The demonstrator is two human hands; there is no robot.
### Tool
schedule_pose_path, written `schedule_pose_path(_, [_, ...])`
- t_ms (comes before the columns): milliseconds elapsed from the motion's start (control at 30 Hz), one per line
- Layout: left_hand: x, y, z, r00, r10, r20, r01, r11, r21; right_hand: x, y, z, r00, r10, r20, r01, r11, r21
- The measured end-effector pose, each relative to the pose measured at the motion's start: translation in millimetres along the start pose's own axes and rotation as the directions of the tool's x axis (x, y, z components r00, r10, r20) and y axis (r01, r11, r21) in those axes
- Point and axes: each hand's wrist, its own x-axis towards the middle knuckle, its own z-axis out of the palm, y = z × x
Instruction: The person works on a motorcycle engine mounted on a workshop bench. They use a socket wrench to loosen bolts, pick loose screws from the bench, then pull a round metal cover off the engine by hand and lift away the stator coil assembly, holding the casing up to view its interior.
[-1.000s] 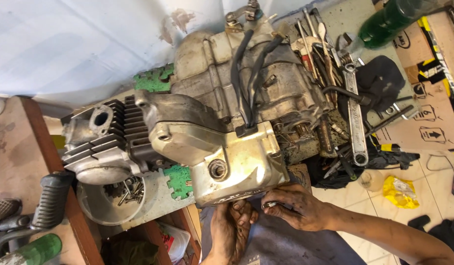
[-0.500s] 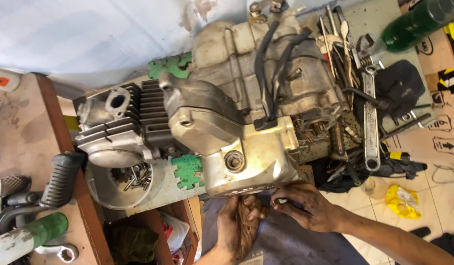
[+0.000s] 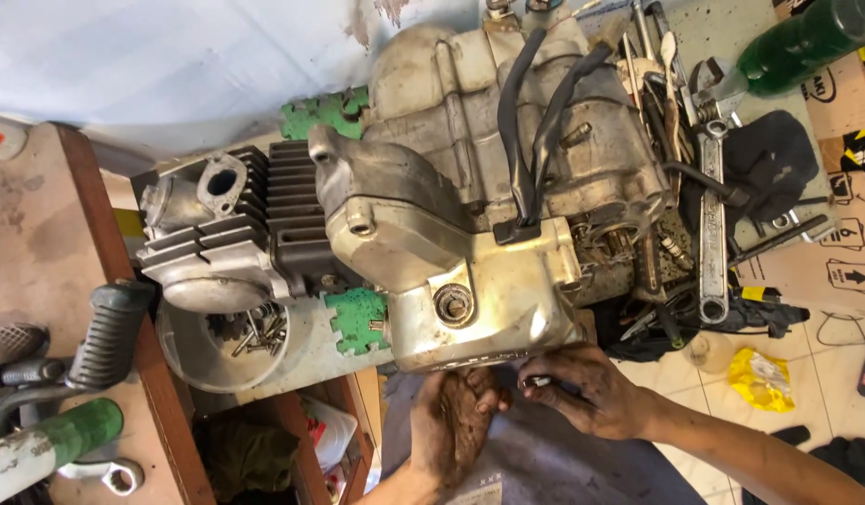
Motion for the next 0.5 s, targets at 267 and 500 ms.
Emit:
schedule_pose_path(267, [1.7, -9.3, -31.3, 0.980, 0.112, 0.163, -0.111, 0.994, -0.018, -0.5, -3.0, -1.0, 1.000, 0.009, 0.025, -0.008, 0.998, -0.059])
schedule_pose_path(500, [-0.8, -5.1, -4.5, 0.999, 0.043, -0.011, -0.043, 0.998, -0.038, 5.2, -7.4, -3.4, 0.999, 0.050, 0.020, -0.051, 0.998, 0.027])
